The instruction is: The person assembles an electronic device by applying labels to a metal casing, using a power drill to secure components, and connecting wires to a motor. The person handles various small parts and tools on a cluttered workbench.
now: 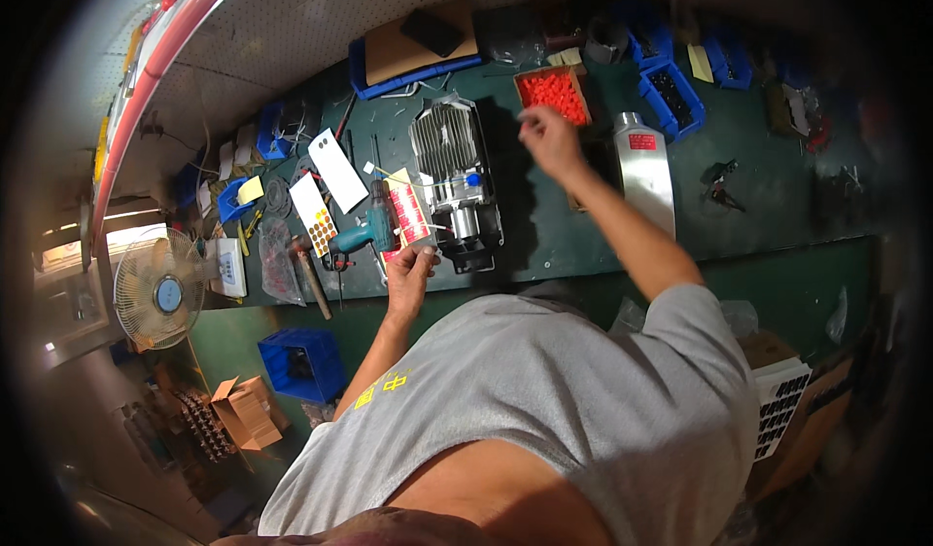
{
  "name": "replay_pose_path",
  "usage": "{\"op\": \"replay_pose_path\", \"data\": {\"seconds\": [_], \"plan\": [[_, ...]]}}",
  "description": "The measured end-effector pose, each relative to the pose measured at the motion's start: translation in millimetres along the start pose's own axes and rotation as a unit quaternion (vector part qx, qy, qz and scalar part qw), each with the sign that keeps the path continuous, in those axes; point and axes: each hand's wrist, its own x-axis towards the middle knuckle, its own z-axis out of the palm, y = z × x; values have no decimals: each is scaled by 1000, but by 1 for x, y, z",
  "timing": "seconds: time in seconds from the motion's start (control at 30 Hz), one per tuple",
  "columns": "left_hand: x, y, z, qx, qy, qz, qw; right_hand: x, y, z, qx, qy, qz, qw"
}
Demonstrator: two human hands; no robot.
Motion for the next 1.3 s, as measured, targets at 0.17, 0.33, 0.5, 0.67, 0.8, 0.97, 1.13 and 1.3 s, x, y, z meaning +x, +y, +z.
{"op": "replay_pose_path", "data": {"seconds": [0.17,0.33,0.5,0.67,0.8,0.97,1.13,1.3], "plan": [[24,69,49,-59,-60,-35,996,-88,-87,45,188,-143,39,971],[20,60,53,-114,-86,-52,988,-113,-114,57,151,-140,41,978],[23,58,41,-110,-106,-66,986,-111,-114,62,99,-138,0,986],[41,83,16,-155,-127,-63,978,-90,-131,76,42,-119,-55,990],[52,101,-18,-136,-137,-43,980,-68,-152,96,17,-154,-92,984],[77,108,-64,-84,-155,-7,984,-48,-163,128,-44,-199,-102,974],[99,119,-93,-96,-206,15,974,-25,-173,148,19,-238,-42,970],[161,86,-104,-263,-126,-4,956,17,-143,143,91,-96,121,984]]}}
